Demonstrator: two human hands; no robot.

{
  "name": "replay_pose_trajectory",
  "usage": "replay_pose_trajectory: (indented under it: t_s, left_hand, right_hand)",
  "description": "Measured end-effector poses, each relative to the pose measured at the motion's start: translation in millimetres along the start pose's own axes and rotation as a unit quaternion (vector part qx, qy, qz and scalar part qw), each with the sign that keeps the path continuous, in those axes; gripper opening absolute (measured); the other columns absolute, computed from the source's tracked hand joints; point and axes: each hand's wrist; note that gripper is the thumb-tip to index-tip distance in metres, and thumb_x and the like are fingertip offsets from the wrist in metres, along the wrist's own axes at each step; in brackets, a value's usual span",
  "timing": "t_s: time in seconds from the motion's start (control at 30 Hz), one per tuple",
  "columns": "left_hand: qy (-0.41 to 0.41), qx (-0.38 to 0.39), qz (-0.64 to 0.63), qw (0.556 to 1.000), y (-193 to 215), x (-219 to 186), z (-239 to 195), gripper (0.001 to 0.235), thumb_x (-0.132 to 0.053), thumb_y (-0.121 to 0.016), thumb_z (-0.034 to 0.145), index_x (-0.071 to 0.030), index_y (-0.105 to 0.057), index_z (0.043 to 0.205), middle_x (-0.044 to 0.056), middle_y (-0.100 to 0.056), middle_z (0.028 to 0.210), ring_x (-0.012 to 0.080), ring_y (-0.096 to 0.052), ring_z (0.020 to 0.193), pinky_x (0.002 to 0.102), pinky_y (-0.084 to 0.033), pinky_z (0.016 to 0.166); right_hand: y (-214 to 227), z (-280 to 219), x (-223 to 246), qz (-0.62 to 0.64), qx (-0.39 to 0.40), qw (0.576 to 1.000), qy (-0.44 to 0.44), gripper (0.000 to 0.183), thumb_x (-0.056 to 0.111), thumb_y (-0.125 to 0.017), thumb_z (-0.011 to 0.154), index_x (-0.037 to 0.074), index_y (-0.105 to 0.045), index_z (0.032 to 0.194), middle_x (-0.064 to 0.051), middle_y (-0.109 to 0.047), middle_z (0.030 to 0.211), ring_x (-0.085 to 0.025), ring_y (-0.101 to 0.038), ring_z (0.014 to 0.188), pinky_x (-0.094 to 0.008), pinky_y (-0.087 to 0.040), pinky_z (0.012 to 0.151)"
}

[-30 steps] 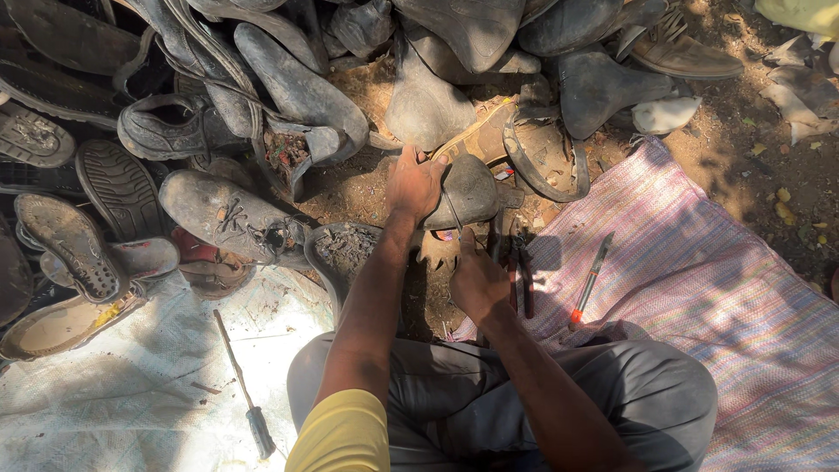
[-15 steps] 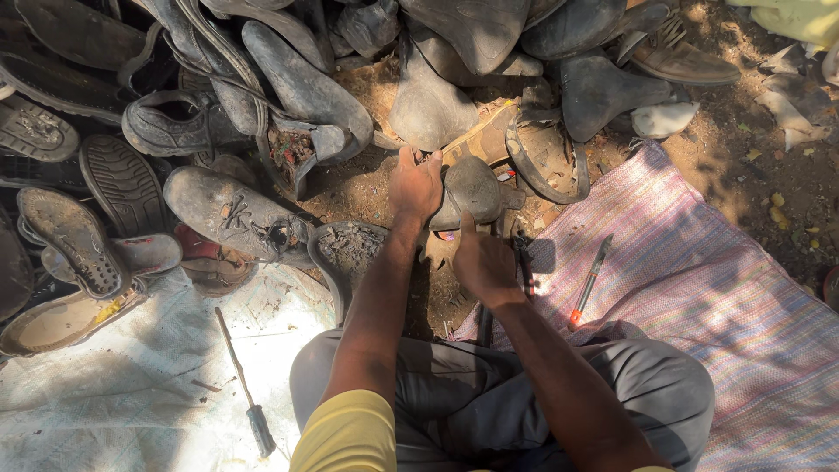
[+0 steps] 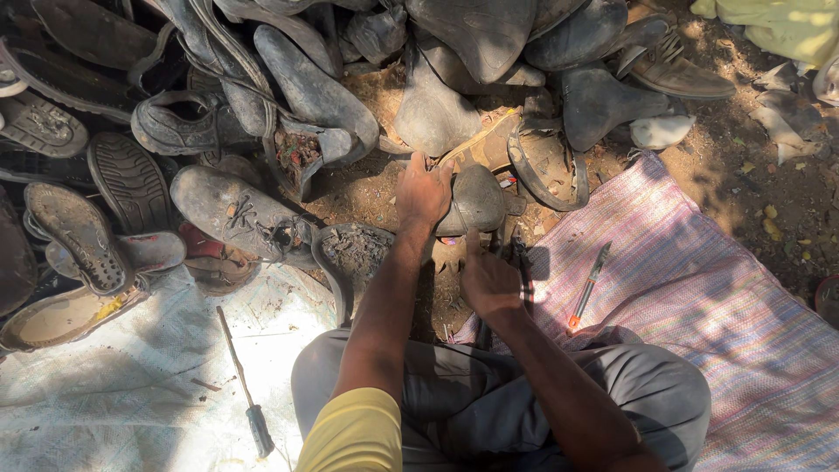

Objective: The person sits on a mat surrounded by worn shoes and uses a knife and a hammer to pry apart and separate the sole from the upper of a shoe. The person repeatedly strikes the shoe with the hammer and uses the knife to cut and remove material from the sole area.

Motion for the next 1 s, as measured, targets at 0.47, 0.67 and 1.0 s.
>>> replay_pose_trajectory:
  t_s: [0.47, 0.67, 1.0]
  left_hand:
    - [0.053, -0.012, -0.031, 0.998, -18.7, 9.8, -0.9, 0.056, -0.053, -0.054, 0.103, -0.001, -0.074, 0.11, 0.013, -0.059, 0.112, 0.0346, -0.059, 0.101, 0.046, -0.048, 0.089]
    - [0.017, 0.003, -0.027, 0.999, 0.0, -0.4, -4.4, 0.053, -0.049, -0.049, 0.102, -0.008, -0.082, 0.095, 0.013, -0.057, 0.117, 0.0374, -0.056, 0.099, 0.048, -0.047, 0.09]
    - [0.054, 0.008, -0.054, 0.997, -10.6, 0.3, 3.0, 0.054, -0.054, -0.051, 0.102, -0.008, -0.077, 0.102, 0.01, -0.058, 0.116, 0.0348, -0.057, 0.103, 0.048, -0.049, 0.09]
  right_hand:
    - [-10.7, -3.3, 2.0, 0.009, 0.015, 1.0, -0.019, 0.078, 0.007, -0.052, 0.091, -0.003, -0.013, 0.157, -0.031, -0.07, 0.091, -0.044, -0.071, 0.071, -0.053, -0.055, 0.067]
    - [-29.7, 33.9, -13.2, -0.025, -0.109, 0.99, 0.082, 0.074, 0.009, -0.051, 0.1, -0.002, -0.009, 0.161, -0.026, -0.074, 0.09, -0.042, -0.074, 0.078, -0.054, -0.06, 0.072]
    - [-28.4, 8.3, -7.3, 0.036, -0.024, 0.999, 0.001, 0.08, 0.011, -0.05, 0.095, 0.002, -0.007, 0.162, -0.027, -0.073, 0.095, -0.046, -0.073, 0.079, -0.057, -0.058, 0.076]
Point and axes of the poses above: each hand's wrist, its own z-axis towards the middle knuckle, its own y-axis out of the back of the hand, x = y × z
